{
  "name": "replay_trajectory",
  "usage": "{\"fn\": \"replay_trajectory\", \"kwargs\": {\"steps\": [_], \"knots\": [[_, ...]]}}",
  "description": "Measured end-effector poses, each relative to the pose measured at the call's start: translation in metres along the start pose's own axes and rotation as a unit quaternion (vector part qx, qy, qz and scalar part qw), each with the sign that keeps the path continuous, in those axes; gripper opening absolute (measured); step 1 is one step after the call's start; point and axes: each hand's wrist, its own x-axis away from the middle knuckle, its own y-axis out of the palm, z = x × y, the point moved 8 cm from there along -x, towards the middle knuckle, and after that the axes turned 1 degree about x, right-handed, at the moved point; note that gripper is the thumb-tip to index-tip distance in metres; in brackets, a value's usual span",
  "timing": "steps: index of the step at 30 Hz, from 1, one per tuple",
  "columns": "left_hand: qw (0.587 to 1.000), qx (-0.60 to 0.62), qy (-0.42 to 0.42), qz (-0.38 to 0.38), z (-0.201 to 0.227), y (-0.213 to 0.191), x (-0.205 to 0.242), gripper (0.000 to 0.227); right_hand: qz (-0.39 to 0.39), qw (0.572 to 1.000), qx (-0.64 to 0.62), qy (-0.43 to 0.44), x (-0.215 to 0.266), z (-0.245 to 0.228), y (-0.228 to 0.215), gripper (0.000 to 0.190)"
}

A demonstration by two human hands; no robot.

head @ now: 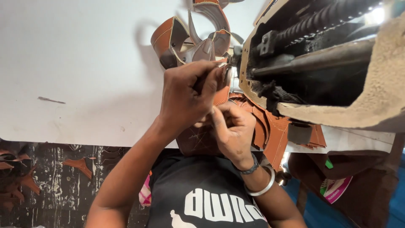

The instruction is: Stitching together leather components of shoes using an industrial sewing machine.

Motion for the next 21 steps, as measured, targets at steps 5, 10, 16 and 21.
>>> {"fn": "replay_trajectory", "kwargs": {"steps": [5, 10, 16, 21], "knots": [[0.998, -0.039, 0.053, 0.02, -0.008, 0.005, -0.016, 0.015, 0.006, 1.0, -0.009, -0.023, -0.016, -0.016, 0.002, 0.014], [0.996, -0.05, 0.072, 0.033, -0.006, 0.004, -0.029, 0.018, 0.01, 0.999, 0.05, -0.006, -0.01, -0.032, -0.003, 0.017], [0.963, -0.2, 0.157, 0.089, 0.04, -0.012, -0.013, 0.024, 0.103, 0.94, 0.325, 0.002, 0.027, -0.063, -0.062, 0.037], [0.955, -0.167, 0.207, 0.134, 0.046, 0.008, 0.035, 0.017, 0.091, 0.831, 0.542, -0.087, 0.021, -0.07, -0.108, 0.027]]}}
